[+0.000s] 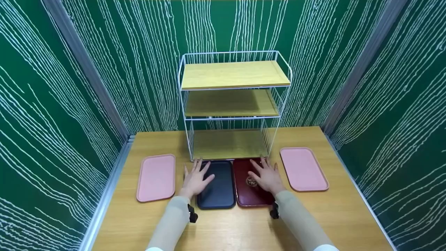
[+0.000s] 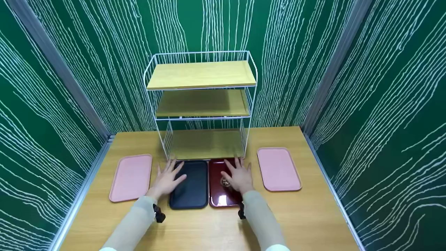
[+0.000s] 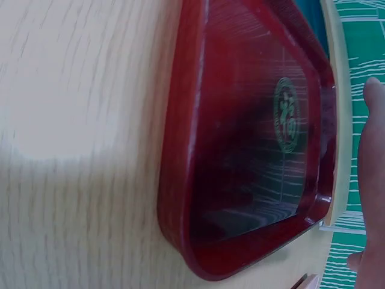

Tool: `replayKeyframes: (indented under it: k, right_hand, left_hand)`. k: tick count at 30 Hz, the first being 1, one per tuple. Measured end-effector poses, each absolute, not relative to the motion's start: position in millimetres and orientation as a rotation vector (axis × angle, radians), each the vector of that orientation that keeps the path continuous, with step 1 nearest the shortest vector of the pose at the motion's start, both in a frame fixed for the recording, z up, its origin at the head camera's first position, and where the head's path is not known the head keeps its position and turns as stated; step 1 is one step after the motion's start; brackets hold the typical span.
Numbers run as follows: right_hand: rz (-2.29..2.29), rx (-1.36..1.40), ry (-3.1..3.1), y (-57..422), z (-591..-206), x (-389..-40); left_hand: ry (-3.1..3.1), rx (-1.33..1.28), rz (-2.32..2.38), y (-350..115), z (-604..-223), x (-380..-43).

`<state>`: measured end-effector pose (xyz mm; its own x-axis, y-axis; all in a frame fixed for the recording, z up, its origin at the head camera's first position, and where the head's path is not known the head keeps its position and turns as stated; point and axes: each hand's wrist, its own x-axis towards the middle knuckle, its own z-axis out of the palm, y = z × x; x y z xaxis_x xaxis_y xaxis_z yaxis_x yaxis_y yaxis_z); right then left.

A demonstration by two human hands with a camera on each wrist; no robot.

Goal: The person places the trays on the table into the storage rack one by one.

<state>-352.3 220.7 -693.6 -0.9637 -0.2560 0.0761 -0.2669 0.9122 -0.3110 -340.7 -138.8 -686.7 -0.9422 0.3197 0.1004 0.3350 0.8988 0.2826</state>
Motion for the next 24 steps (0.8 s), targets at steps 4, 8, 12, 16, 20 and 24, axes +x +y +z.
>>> replayKeyframes:
  k: [4, 8, 12, 16, 20, 24]
  right_hand:
    - [0.534, 0.426, -3.0, 222, -689, -352]
    - [0.585, 0.456, -2.963, 225, -684, -349]
    - [0.683, 0.487, -2.911, 231, -679, -346]
    - [0.801, 0.482, -2.863, 237, -673, -344]
    - [0.815, 0.443, -2.853, 246, -671, -342]
    - [0.855, 0.381, -2.844, 261, -669, -339]
  left_hand:
    - [-2.993, -0.542, -0.551, -140, -679, -336]
    - [-2.907, -0.58, -0.693, -143, -673, -333]
    - [-2.837, -0.604, -0.752, -148, -667, -331]
    - [-2.809, -0.58, -0.779, -152, -662, -331]
    - [-2.814, -0.531, -0.792, -155, -657, -331]
    - [-2.825, -0.48, -0.815, -158, -648, -331]
